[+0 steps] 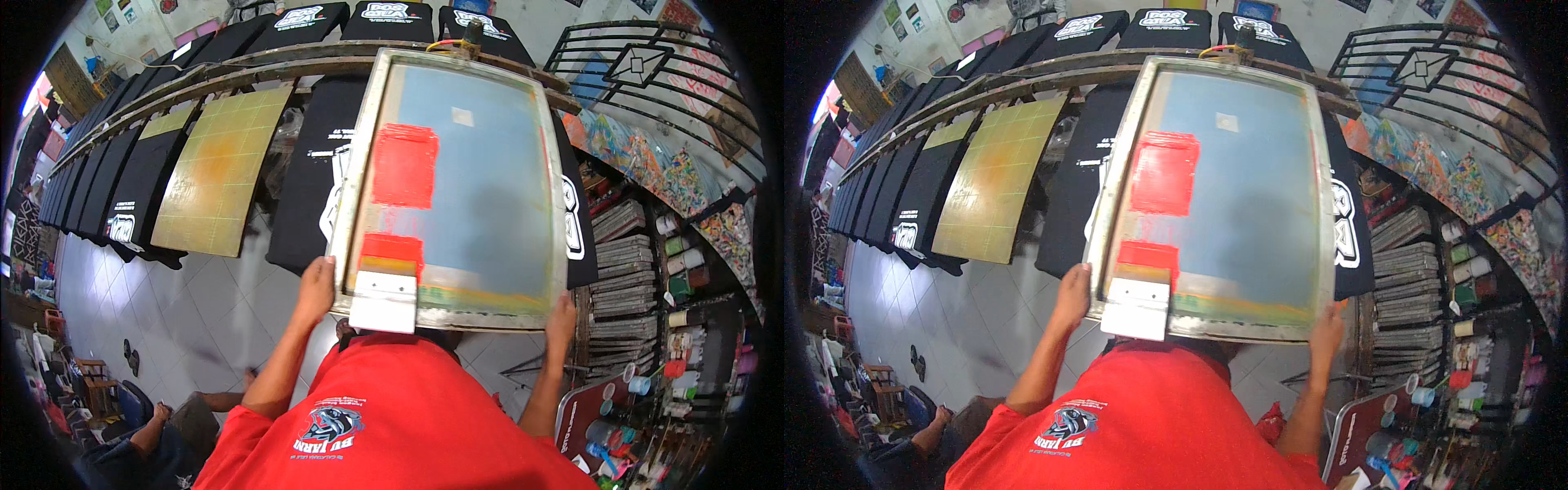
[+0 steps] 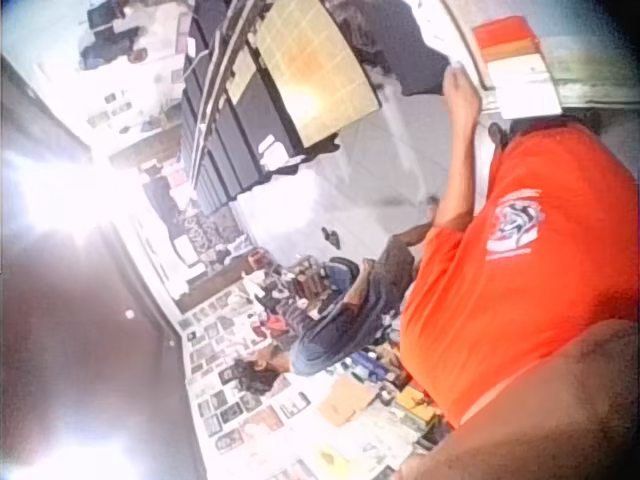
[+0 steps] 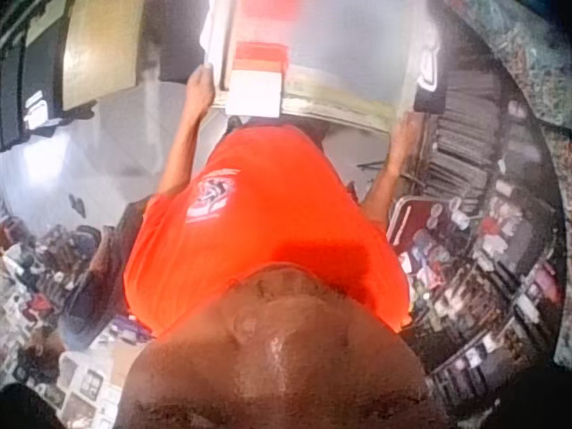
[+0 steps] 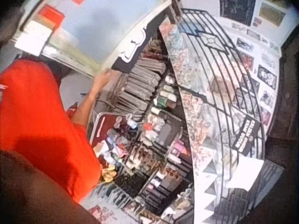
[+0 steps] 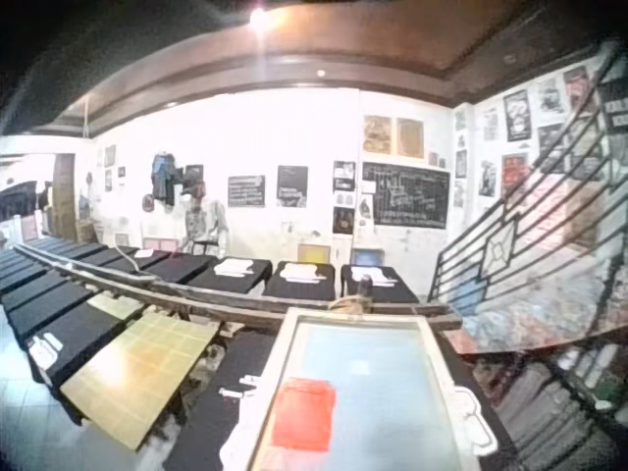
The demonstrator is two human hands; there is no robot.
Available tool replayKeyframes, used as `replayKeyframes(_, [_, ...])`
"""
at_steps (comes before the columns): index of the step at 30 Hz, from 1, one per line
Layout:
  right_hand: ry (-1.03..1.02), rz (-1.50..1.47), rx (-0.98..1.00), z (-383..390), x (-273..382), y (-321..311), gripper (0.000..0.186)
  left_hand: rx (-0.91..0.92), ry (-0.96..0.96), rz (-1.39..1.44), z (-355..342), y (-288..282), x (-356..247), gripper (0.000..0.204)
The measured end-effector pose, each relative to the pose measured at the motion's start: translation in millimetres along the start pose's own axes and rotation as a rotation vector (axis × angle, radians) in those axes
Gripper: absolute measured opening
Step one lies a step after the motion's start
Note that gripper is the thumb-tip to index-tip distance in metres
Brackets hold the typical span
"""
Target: The person performs screen printing by selecting screens from a rack, placing them over black shirts on a printing station, and applying red and yellow ink using a squeegee. They also use a heat gun to dry the ink on one of the printed shirts.
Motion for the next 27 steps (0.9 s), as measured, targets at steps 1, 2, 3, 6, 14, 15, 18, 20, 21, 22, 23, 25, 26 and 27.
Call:
replayKeyframes(1, [-0.009,0.033,0.0,19,11,16,0.051,0.003,-0.001,0.025,-2,-27,8,0.039])
replayKeyframes(2, [0.009,0.028,0.02,35,23,31,0.05,-0.016,0.005,0.073,-3,-51,15,0.039])
replayKeyframes(3, [0.008,0.03,0.037,50,34,47,0.05,-0.02,-0.037,0.028,-5,-72,21,0.039])
replayKeyframes(6, [0.006,0.028,0.055,86,61,89,0.049,0.017,-0.117,0.016,-16,-127,36,0.04])
replayKeyframes(14, [-0.03,0.116,0.012,99,98,142,0.052,-0.04,-0.09,-0.029,-43,-161,60,0.044])
replayKeyframes(15, [-0.029,0.1,0.024,99,101,146,0.053,-0.041,-0.098,-0.048,-46,-163,62,0.044])
replayKeyframes(18, [-0.031,0.101,0.013,99,108,155,0.054,-0.018,-0.126,-0.042,-57,-170,70,0.045])
replayKeyframes(20, [-0.045,0.104,0.009,100,112,160,0.054,-0.024,-0.113,-0.048,-63,-172,75,0.045])
replayKeyframes(21, [-0.043,0.112,0.016,101,114,162,0.054,-0.034,-0.102,-0.05,-66,-174,78,0.045])
replayKeyframes(22, [-0.036,0.12,0.026,101,115,164,0.054,-0.032,-0.108,-0.045,-68,-174,81,0.045])
replayKeyframes(23, [-0.037,0.118,0.027,101,116,166,0.054,-0.032,-0.128,-0.05,-69,-175,83,0.045])
replayKeyframes(25, [-0.008,0.131,0.03,102,117,168,0.054,-0.008,-0.198,-0.048,-71,-176,87,0.045])
replayKeyframes(26, [0.011,0.132,0.03,102,117,169,0.054,-0.014,-0.172,-0.045,-72,-176,88,0.045])
replayKeyframes(27, [0.011,0.144,0.033,102,117,170,0.054,-0.02,-0.149,-0.043,-72,-176,89,0.045])
Point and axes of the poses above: each hand's wrist, its own z-axis away from the middle knuckle, its own y-axis out of the palm, x = y × z, the point moved 1 cm from there along -z, towards the middle knuckle, and after that the axes turned 13 degrees about y, right-handed, at the moved point
